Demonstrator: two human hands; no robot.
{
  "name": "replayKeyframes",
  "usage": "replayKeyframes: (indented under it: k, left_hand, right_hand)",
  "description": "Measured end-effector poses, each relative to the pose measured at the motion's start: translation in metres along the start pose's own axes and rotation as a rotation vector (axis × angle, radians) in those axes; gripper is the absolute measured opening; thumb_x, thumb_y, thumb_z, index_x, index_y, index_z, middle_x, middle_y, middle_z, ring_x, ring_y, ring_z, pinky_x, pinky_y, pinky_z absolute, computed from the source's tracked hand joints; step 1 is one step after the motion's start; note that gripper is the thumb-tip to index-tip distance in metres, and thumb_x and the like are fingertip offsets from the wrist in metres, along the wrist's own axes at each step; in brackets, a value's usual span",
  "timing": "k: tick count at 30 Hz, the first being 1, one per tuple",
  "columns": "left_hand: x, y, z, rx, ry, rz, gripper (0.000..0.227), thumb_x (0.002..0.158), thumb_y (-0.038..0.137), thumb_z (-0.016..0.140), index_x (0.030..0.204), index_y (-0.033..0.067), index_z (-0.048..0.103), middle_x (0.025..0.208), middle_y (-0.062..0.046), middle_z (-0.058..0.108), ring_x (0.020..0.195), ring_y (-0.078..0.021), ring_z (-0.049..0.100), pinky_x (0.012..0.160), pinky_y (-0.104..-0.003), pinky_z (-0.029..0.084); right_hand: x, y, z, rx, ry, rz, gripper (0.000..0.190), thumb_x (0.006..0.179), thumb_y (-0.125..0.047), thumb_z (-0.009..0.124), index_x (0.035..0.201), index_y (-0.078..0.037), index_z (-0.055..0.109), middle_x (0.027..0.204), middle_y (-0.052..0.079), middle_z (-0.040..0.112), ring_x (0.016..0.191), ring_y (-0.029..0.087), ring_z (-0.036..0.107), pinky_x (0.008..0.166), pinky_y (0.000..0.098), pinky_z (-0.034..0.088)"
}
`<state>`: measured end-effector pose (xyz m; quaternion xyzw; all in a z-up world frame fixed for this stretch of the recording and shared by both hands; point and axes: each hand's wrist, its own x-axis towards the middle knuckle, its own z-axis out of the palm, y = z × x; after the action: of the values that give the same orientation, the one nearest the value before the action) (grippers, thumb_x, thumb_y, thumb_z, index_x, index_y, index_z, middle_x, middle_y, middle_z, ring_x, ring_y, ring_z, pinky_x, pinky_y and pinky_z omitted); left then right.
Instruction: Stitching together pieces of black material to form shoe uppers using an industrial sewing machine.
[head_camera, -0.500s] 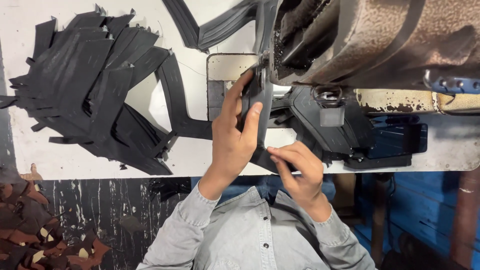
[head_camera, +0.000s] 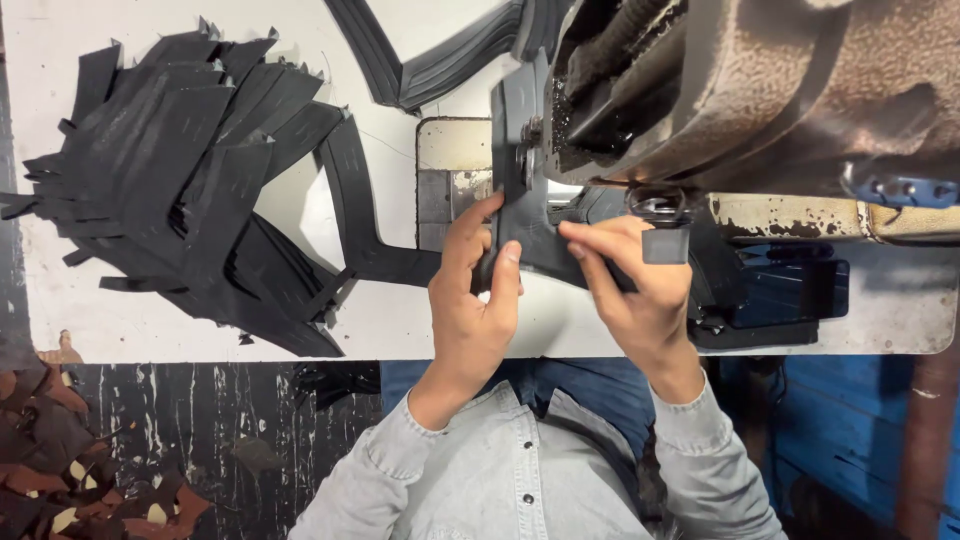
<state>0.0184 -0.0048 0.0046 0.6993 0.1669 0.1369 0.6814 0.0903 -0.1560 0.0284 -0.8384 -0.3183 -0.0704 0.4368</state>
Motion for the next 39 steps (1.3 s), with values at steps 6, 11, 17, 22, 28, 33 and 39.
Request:
replayKeyframes:
  k: [6, 11, 17, 22, 28, 33, 39]
  left_hand:
    - [0.019, 0.006, 0.007, -0.093, 0.065, -0.032, 0.034, 0.1, 0.006, 0.06, 0.134, 0.0018, 0.056, 0.124, -0.003, 0.064, 0.068, -0.008, 0.064, 0.061, -0.024, 0.055]
    - [0.037, 0.004, 0.01, -0.041, 0.033, -0.001, 0.036, 0.104, 0.008, 0.058, 0.139, 0.0058, 0.057, 0.104, -0.002, 0.066, 0.077, -0.0072, 0.065, 0.067, -0.023, 0.055]
    - [0.042, 0.01, 0.011, 0.146, 0.101, 0.181, 0.03, 0.108, 0.006, 0.058, 0.138, 0.0106, 0.062, 0.112, -0.007, 0.067, 0.088, -0.0109, 0.064, 0.072, -0.023, 0.052]
    - [0.013, 0.01, 0.0, 0.177, 0.088, 0.067, 0.046, 0.102, 0.008, 0.062, 0.147, 0.0107, 0.05, 0.088, -0.004, 0.065, 0.07, -0.0099, 0.063, 0.067, -0.023, 0.053]
    - [-0.01, 0.007, -0.01, 0.107, -0.07, -0.07, 0.049, 0.101, 0.004, 0.06, 0.149, 0.0104, 0.053, 0.072, 0.001, 0.051, 0.062, -0.0054, 0.045, 0.058, -0.023, 0.041]
    - [-0.01, 0.003, -0.012, 0.063, -0.076, -0.072, 0.046, 0.102, 0.003, 0.06, 0.147, 0.0101, 0.055, 0.074, 0.002, 0.043, 0.063, -0.0037, 0.04, 0.059, -0.021, 0.039]
    - [0.006, 0.002, -0.004, -0.008, -0.047, -0.052, 0.038, 0.102, 0.002, 0.06, 0.139, 0.0042, 0.057, 0.085, 0.003, 0.052, 0.069, -0.003, 0.05, 0.061, -0.021, 0.044]
  right_hand:
    - [0.013, 0.01, -0.002, 0.047, -0.019, 0.092, 0.02, 0.098, 0.007, 0.071, 0.116, -0.001, 0.073, 0.099, 0.012, 0.073, 0.09, 0.019, 0.07, 0.082, 0.0299, 0.055]
    - [0.009, 0.015, -0.001, 0.105, -0.006, 0.121, 0.021, 0.102, 0.007, 0.068, 0.122, -0.001, 0.072, 0.112, 0.013, 0.075, 0.101, 0.019, 0.072, 0.092, 0.0307, 0.055]
    - [-0.006, 0.0, 0.02, 0.108, 0.023, 0.203, 0.033, 0.095, 0.005, 0.074, 0.128, 0.0, 0.071, 0.094, 0.008, 0.071, 0.083, 0.013, 0.065, 0.08, 0.0244, 0.052]
    - [-0.012, -0.004, 0.042, 0.264, 0.105, 0.298, 0.042, 0.095, 0.004, 0.075, 0.135, 0.001, 0.065, 0.097, 0.006, 0.071, 0.084, 0.008, 0.064, 0.081, 0.0205, 0.054]
    - [-0.012, 0.013, 0.046, 0.346, 0.141, 0.365, 0.034, 0.1, 0.005, 0.071, 0.134, 0.004, 0.068, 0.101, 0.007, 0.074, 0.091, 0.008, 0.066, 0.083, 0.0206, 0.054]
    - [-0.01, 0.021, 0.049, 0.705, 0.208, 0.474, 0.015, 0.102, 0.004, 0.066, 0.117, 0.006, 0.068, 0.114, 0.009, 0.073, 0.103, 0.011, 0.07, 0.094, 0.0239, 0.057]
    - [-0.01, 0.018, 0.047, 0.616, 0.21, 0.448, 0.013, 0.101, 0.004, 0.068, 0.114, 0.006, 0.069, 0.11, 0.009, 0.074, 0.099, 0.01, 0.07, 0.091, 0.0231, 0.057]
